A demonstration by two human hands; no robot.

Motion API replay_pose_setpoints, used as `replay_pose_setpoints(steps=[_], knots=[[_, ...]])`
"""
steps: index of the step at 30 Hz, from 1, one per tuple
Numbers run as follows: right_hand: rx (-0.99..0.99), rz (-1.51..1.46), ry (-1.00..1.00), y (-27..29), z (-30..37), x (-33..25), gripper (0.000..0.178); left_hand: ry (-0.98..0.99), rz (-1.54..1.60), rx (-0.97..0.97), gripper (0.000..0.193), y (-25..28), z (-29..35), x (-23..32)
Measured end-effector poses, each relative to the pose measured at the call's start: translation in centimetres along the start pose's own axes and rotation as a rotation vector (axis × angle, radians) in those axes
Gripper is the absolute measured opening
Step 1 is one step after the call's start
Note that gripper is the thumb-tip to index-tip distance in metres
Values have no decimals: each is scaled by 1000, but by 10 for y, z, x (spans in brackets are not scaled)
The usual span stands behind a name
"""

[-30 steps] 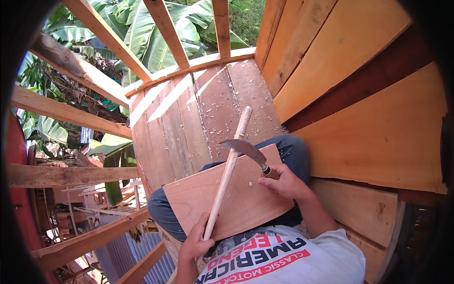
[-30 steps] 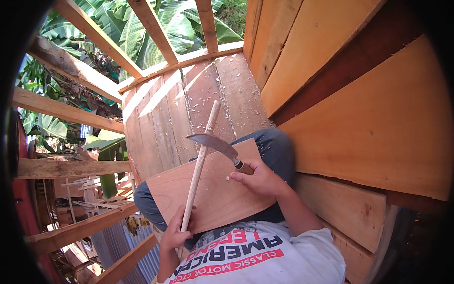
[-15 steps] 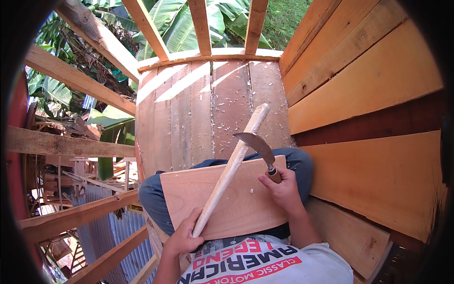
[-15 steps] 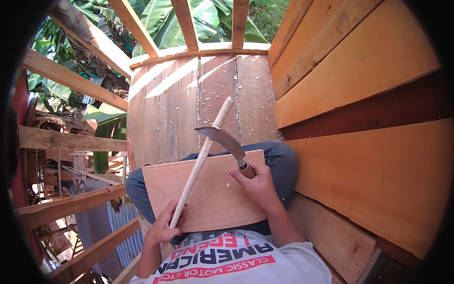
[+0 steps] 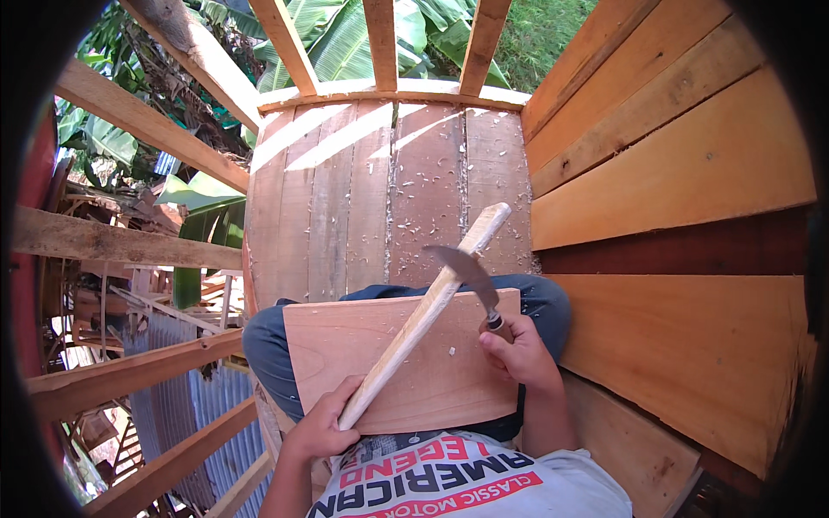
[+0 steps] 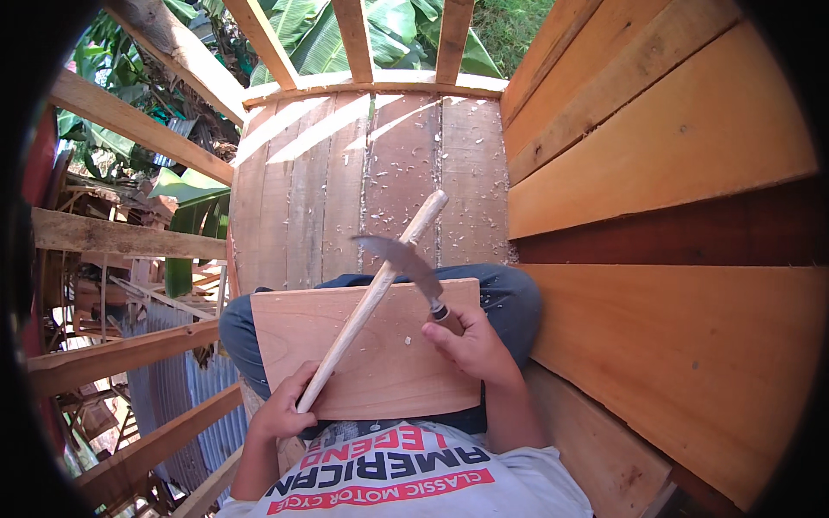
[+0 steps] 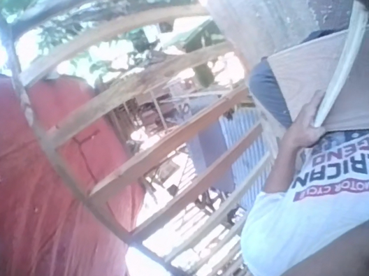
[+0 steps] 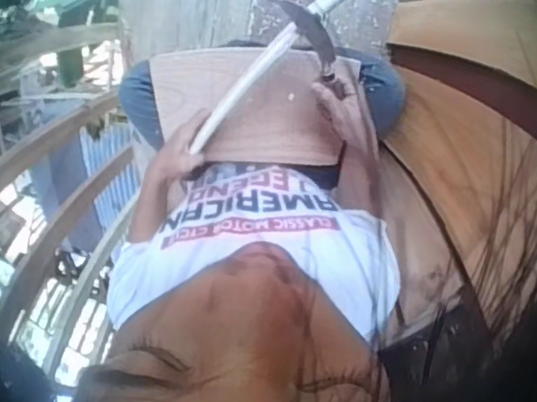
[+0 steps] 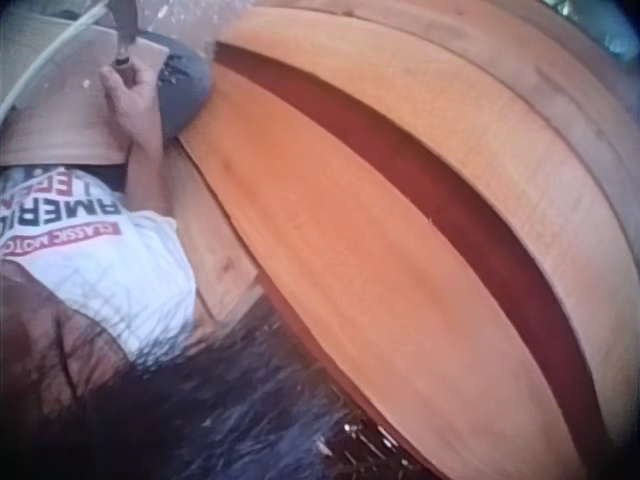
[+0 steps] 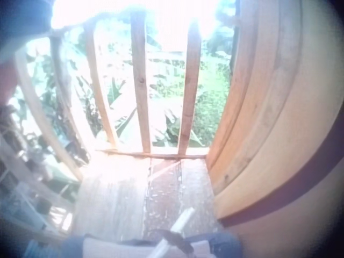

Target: The person sits on the floor of a wooden structure and uses a curved knife to shave and shape a long piece of wood. They hold the wood against their leg and repeatedly scrape the surface to remove bark and smooth the wood.

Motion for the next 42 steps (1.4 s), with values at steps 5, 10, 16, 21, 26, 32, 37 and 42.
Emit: replay_pose_setpoints(steps=[5, 10, 16, 21, 26, 32, 37, 42], knots=[[165, -12, 72, -6, -2, 15, 13, -4, -5, -1, 72, 0, -3, -1], [668, 61, 422, 8, 3, 14, 24, 34, 92, -19, 71, -1, 0, -4], [-154, -19, 119, 1, 8, 1, 29, 31, 109, -25, 69, 1, -3, -3], [74, -218, 53, -12, 0, 13, 34, -29, 31, 42, 69, -4, -1, 1], [64, -231, 150, -36, -4, 8, 28, -32, 46, 1, 68, 1, -1, -3], [-22, -318, 130, 1, -3, -14, 37, -13, 292, -16, 66, 2, 8, -10], [-318, 4, 40, -17, 6, -11, 34, -18, 315, -36, 63, 8, 4, -9], [-87, -106, 67, -25, 0, -17, 44, -119, 157, -7, 64, 3, 8, -6]])
Point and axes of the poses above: each hand's wrist, its own z-axis away from the middle knuckle, its own y-axis out of the back of the hand, x = y × z, the point moved 3 cm from there along -z, towards the middle knuckle, and after that the axes turned 4 degrees about -x, right-handed, at the moved point
